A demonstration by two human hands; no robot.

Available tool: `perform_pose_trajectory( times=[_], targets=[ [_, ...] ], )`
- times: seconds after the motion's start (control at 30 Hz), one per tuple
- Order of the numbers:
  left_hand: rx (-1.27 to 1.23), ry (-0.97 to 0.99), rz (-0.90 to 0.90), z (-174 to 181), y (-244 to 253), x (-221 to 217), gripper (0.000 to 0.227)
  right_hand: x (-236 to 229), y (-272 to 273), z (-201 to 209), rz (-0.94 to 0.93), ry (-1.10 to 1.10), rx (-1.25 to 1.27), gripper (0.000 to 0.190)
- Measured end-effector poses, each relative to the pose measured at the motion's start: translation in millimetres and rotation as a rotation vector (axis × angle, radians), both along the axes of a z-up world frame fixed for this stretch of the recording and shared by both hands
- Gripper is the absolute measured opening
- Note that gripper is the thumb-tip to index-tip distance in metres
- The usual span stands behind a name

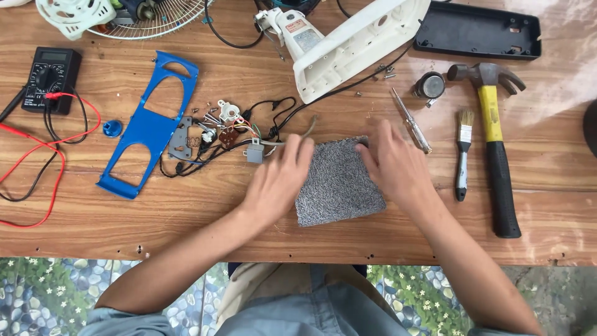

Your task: Polishing and cleaning a white plastic appliance casing with a grey cloth on a wooden workbench

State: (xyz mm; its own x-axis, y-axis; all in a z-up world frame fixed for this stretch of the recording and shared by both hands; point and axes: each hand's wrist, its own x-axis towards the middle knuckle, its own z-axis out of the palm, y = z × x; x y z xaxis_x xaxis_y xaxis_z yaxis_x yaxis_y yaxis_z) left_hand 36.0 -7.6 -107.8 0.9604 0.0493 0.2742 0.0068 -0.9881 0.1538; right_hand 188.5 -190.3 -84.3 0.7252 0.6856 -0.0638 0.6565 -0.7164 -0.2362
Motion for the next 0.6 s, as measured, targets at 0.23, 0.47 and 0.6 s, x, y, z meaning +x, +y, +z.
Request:
perform_pose_trajectory(
  times=[0.23, 0.47, 0.6],
  targets=[
    [-0.051, -0.185, -0.492, 9, -19, -17, 0.056, -53, -27, 1, 0.542, -0.26, 0.43, 0.045],
    [-0.117, 0.161, -0.423, 7, -30, -19, 0.084, -55, -44, 0, 0.407, 0.089, 0.292, 0.069],
    [0.072, -0.077, -0.368, -11, -41, -17, 0.04, -76, -56, 25, -0.084, 0.188, 0.903, 0.074]
  ],
)
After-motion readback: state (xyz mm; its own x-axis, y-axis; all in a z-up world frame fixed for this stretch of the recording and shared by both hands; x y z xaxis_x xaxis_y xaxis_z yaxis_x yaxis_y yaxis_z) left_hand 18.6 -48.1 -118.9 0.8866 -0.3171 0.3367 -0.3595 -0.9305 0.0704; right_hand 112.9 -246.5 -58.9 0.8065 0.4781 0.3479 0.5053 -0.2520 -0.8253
